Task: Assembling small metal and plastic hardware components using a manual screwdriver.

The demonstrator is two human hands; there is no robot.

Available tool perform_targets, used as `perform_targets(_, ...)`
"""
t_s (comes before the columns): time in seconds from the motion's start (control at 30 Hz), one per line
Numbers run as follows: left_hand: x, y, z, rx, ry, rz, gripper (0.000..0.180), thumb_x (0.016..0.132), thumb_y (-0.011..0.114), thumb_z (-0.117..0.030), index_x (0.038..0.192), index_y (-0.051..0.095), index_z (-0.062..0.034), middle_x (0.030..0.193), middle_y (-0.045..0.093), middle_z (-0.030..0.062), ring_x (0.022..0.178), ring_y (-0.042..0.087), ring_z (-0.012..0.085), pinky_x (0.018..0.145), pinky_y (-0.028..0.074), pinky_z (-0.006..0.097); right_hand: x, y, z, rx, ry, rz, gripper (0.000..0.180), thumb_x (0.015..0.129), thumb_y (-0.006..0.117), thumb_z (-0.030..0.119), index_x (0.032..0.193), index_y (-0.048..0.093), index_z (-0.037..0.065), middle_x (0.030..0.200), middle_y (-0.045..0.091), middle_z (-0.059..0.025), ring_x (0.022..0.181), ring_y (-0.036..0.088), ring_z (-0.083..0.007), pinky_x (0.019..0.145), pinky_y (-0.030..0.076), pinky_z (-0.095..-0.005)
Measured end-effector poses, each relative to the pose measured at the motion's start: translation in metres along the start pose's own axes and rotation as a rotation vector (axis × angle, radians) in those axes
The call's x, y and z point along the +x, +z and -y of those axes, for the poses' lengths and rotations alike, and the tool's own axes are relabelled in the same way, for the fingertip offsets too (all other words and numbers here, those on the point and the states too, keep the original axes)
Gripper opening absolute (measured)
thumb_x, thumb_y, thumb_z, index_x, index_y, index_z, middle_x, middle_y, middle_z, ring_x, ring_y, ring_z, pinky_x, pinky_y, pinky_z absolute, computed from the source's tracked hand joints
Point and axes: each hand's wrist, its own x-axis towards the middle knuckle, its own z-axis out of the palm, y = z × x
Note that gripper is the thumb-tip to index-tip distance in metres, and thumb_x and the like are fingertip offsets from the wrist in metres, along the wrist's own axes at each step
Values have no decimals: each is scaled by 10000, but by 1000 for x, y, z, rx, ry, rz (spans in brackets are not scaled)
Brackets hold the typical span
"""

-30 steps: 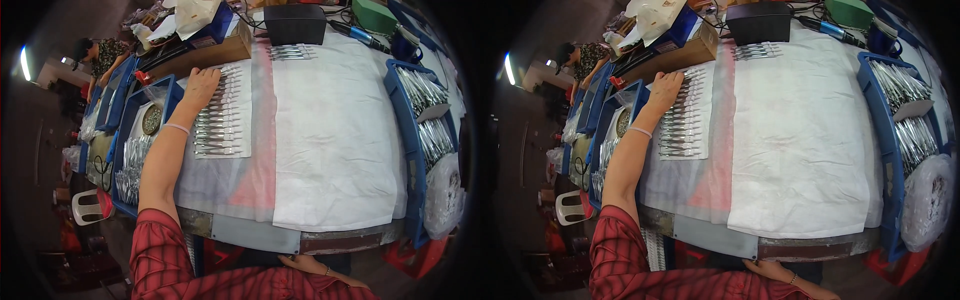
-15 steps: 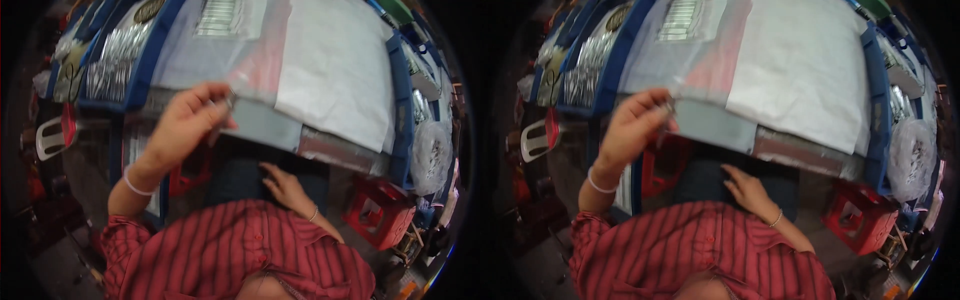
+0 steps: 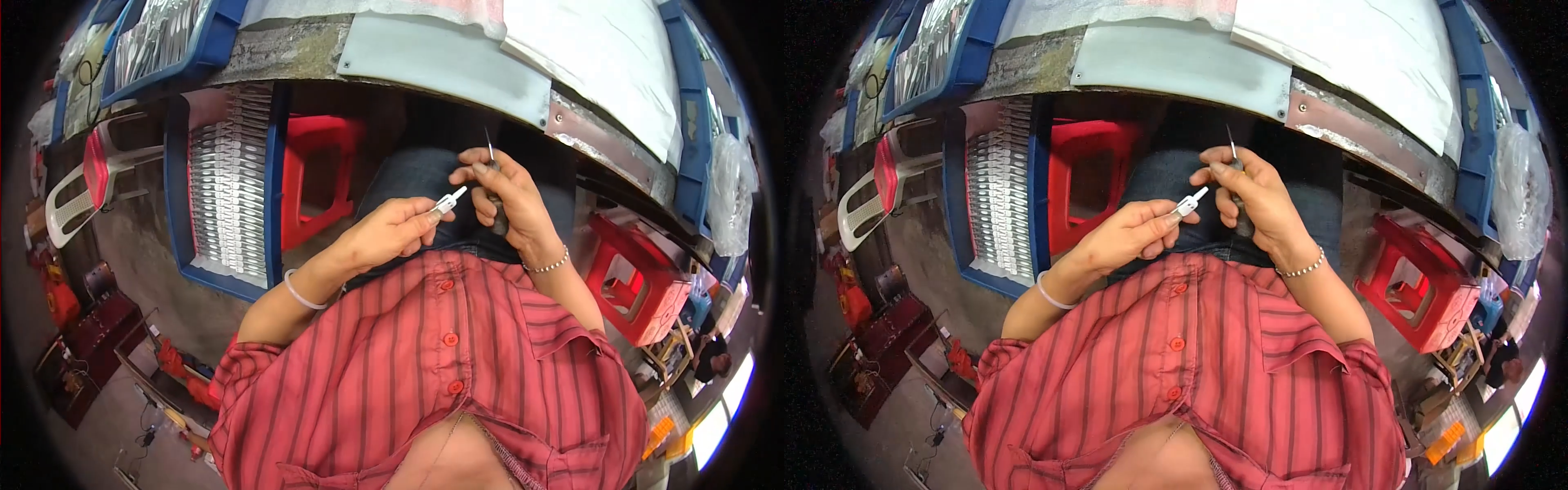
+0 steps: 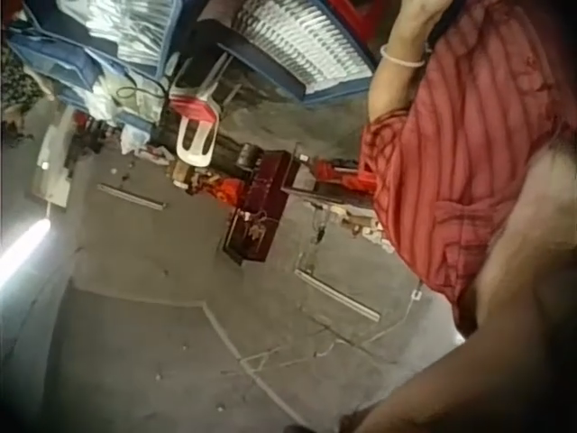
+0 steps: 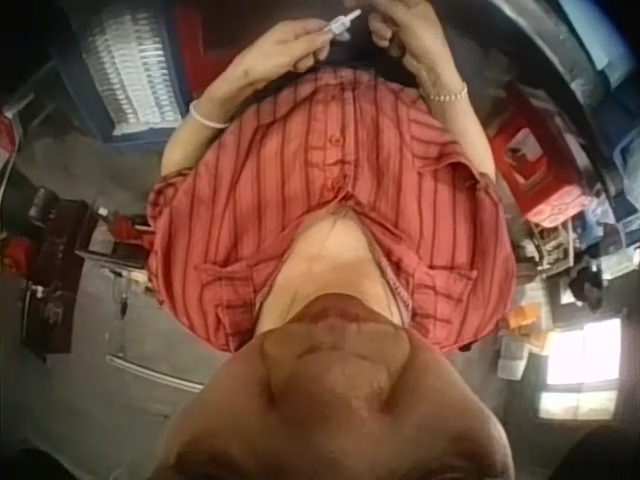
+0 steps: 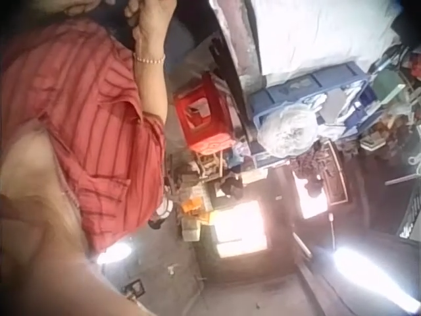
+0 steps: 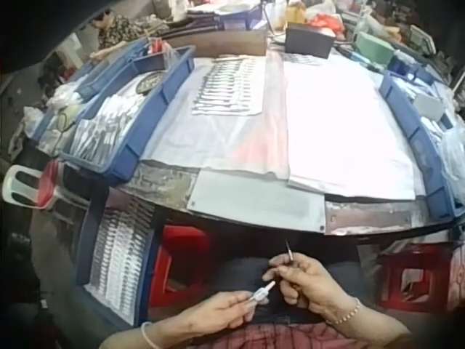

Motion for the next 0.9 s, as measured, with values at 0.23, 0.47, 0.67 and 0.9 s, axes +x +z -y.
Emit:
perform_targets(0.23, 4, 5, 5, -75, 34, 23, 260, 1008, 429, -229, 1056, 572, -17, 703, 404, -56, 555, 321, 21, 478, 275, 167, 16, -1, -3, 149, 93, 184, 210, 953, 529, 199, 1012, 520, -2, 774, 626, -97, 423, 390, -47, 356, 320, -189)
perform_targets(0.47, 30, -3, 3, -286, -8, -41, 249, 1014, 417, -220, 1041, 554, -13, 639, 414, -38, 462, 295, 38, 418, 248, 189, -32, -11, 24, -1030, -237, 2, 502, 856, 621, 99, 1268, 355, -10, 1074, 625, -189, 639, 631, -236, 581, 507, -326)
perform_targets(0.67, 41, 4, 7, -210, -21, -101, 268, 1001, 447, -251, 1004, 567, -12, 668, 565, 42, 407, 378, 48, 382, 297, 193, -61, -16, 43, -1326, -540, 148, 424, 751, 649, 18, 1153, 518, 19, 1041, 570, -161, 926, 595, -352, 763, 510, -390)
perform_targets(0.9, 42, 8, 1, -254, -53, -148, 253, 994, 459, -233, 1006, 598, -22, 592, 444, -25, 427, 298, 25, 380, 226, 192, -54, -11, 41, -1287, -544, 157, 397, 749, 648, -8, 1131, 537, -9, 1069, 550, -169, 935, 593, -345, 766, 514, -394)
